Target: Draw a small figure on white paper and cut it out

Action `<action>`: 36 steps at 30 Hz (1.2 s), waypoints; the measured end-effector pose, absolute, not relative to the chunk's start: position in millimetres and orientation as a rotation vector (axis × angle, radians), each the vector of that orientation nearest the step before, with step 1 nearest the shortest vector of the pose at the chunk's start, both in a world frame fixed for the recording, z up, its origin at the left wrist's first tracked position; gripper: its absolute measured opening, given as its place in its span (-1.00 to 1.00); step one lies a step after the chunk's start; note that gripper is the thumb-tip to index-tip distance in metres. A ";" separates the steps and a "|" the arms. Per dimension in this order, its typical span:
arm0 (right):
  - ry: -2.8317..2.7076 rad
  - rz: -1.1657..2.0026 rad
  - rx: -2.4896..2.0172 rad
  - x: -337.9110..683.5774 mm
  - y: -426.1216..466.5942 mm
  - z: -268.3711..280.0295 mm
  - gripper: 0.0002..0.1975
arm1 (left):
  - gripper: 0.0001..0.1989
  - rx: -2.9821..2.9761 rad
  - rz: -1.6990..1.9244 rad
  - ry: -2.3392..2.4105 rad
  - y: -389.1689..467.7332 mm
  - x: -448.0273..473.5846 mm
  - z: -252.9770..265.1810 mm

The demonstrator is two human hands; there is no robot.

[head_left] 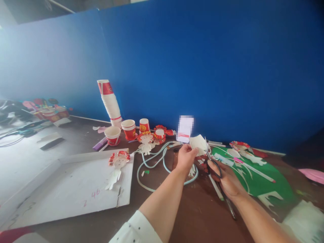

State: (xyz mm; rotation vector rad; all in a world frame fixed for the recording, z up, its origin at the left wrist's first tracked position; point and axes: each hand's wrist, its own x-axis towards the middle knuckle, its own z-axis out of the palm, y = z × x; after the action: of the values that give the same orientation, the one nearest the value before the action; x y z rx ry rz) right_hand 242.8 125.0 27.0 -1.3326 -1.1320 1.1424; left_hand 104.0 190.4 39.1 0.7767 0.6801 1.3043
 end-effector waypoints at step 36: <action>-1.108 1.134 -1.372 239.1 122.4 33.5 -0.67 | -0.75 0.826 1.296 0.714 188.9 100.9 43.5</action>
State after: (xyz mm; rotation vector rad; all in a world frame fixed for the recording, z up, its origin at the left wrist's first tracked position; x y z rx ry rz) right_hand 239.1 122.4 33.5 -1.3722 -1.1084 1.1342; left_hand 100.9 188.9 43.5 0.8260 0.7142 1.2962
